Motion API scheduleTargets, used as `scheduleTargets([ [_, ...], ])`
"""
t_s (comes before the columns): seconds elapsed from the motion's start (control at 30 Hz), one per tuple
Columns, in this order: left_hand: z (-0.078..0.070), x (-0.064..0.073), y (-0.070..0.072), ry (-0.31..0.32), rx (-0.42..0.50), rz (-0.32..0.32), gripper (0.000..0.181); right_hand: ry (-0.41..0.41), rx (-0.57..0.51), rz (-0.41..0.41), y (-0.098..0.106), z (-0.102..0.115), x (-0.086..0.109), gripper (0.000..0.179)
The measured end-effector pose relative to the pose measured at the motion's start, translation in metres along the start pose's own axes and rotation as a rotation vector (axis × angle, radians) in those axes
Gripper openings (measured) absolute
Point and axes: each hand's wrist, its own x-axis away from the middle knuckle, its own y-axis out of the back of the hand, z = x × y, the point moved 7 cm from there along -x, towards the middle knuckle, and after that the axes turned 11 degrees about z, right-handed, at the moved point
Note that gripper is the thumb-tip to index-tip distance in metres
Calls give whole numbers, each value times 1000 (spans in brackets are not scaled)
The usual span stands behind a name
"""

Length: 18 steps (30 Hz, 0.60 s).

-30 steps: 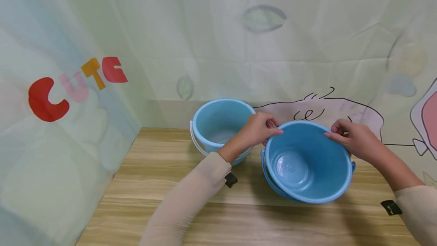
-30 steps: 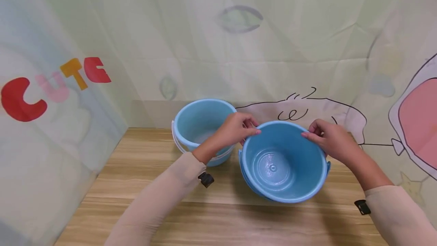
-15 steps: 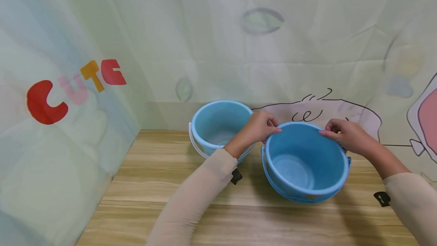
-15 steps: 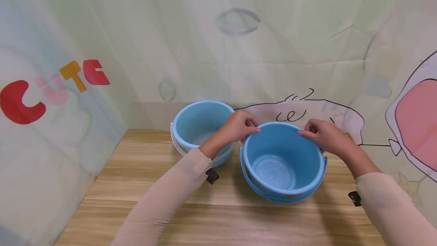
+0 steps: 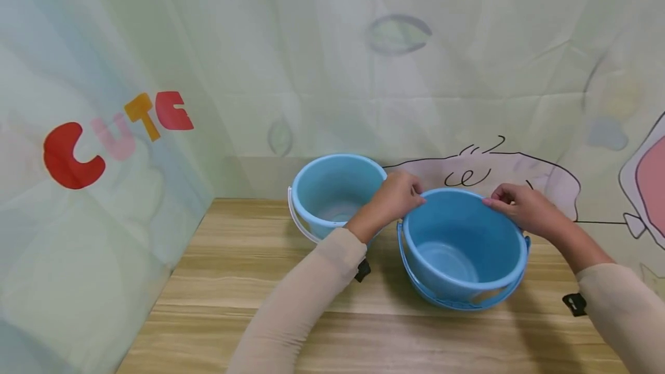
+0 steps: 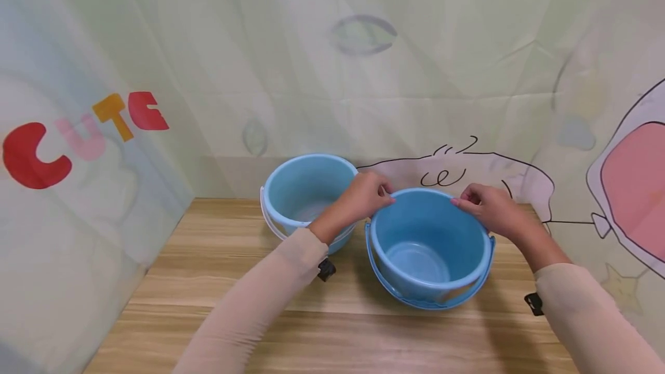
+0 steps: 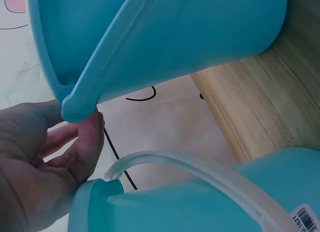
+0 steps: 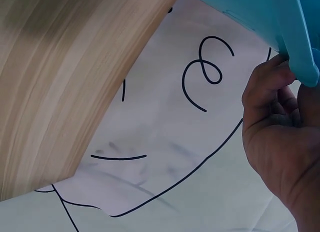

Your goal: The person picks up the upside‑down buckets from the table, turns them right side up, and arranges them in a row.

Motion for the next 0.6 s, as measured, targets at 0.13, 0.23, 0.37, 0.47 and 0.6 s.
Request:
scheduleTargets([
  [0.13,-4,2,1,1,-86,-14,19,-1,-5,-5,-2,-3,2,49],
  [0.23,-7,5,2,7,-128,-14,28,5,-14,-22,-3,-3,7,50],
  [0.37,-10,12,2,-4,-132,-9,42,16,-43,-49,-3,-2,19,53],
  [0.47,-12,22,3,-24,-91,-5,50,31,-67,-67,-4,1,30,55],
  [0.6,-10,38,5,-60,-11,-8,58,68,-104,-103,-7,6,46,55],
])
